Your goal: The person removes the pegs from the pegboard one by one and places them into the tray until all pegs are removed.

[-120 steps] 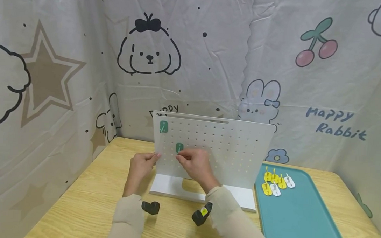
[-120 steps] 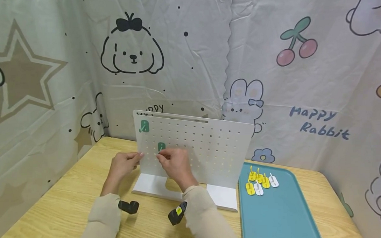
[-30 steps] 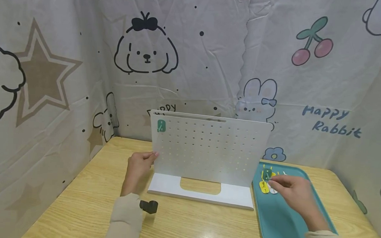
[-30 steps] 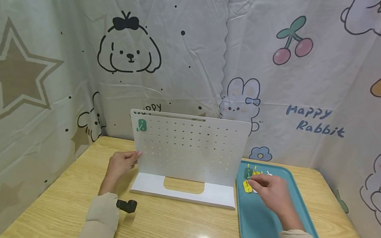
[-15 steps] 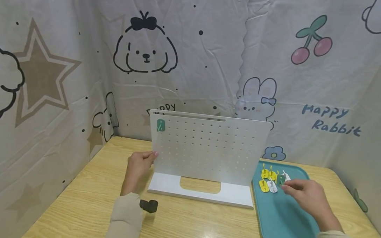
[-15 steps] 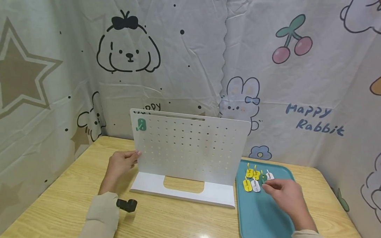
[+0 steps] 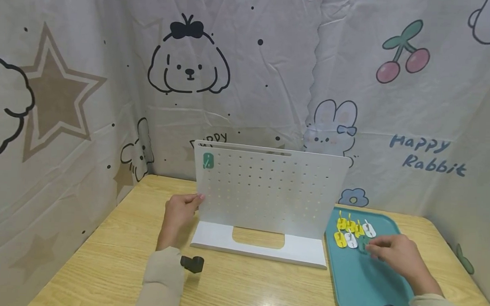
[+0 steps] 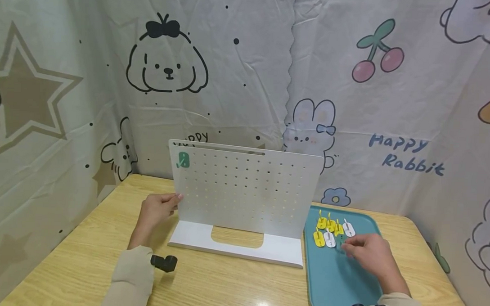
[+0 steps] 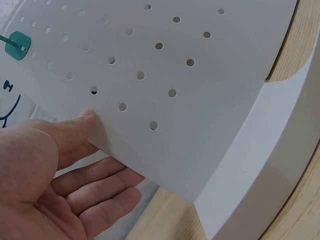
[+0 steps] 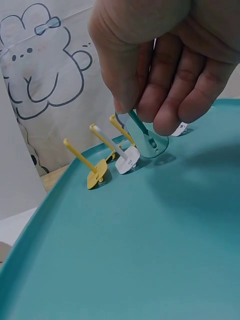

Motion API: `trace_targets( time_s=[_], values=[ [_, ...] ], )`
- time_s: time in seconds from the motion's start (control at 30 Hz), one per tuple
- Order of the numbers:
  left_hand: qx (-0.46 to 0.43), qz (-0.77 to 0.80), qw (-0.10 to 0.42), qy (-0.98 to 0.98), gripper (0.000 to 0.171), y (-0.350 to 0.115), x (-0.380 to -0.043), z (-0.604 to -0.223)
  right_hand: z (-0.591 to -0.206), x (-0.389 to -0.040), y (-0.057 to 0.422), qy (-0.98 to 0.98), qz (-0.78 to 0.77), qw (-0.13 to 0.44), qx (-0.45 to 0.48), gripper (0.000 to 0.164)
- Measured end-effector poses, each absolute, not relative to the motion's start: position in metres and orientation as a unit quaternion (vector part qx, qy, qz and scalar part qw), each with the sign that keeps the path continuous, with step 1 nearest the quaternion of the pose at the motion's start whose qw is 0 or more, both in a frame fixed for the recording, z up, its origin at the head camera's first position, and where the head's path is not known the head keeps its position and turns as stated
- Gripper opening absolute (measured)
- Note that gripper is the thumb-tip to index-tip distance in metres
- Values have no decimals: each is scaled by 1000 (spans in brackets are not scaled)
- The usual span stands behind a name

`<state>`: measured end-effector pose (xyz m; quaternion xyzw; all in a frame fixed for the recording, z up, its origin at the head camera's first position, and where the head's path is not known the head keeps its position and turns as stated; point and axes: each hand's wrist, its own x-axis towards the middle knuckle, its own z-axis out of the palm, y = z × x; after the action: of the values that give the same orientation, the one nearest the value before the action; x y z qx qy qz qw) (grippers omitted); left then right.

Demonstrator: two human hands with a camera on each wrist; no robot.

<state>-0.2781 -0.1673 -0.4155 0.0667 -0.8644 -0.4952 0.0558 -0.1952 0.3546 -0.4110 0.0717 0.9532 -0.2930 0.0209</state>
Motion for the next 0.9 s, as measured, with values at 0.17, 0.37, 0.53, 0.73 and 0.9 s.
trace_targets(
  time_s=[0.17, 0.37, 0.53, 0.73, 0.9],
  values=[
    [62, -490, 55, -867, 40, -168, -279, -415, -414, -199, 356, 953, -292, 28, 80, 34],
    [59, -487, 61, -869, 40, -169, -278, -415, -416, -203, 358, 952, -291, 32, 86, 36],
    [55, -486, 64, -870, 39, -169, -277, -415, -415, -204, 360, 955, -282, 21, 85, 38],
    [59, -491, 61, -867, 40, -169, -278, -415, -410, -203, 356, 952, -292, 8, 90, 43],
    [61, -492, 58, -866, 40, -169, -278, -415, -401, -196, 344, 951, -298, -20, 76, 50]
  ],
)
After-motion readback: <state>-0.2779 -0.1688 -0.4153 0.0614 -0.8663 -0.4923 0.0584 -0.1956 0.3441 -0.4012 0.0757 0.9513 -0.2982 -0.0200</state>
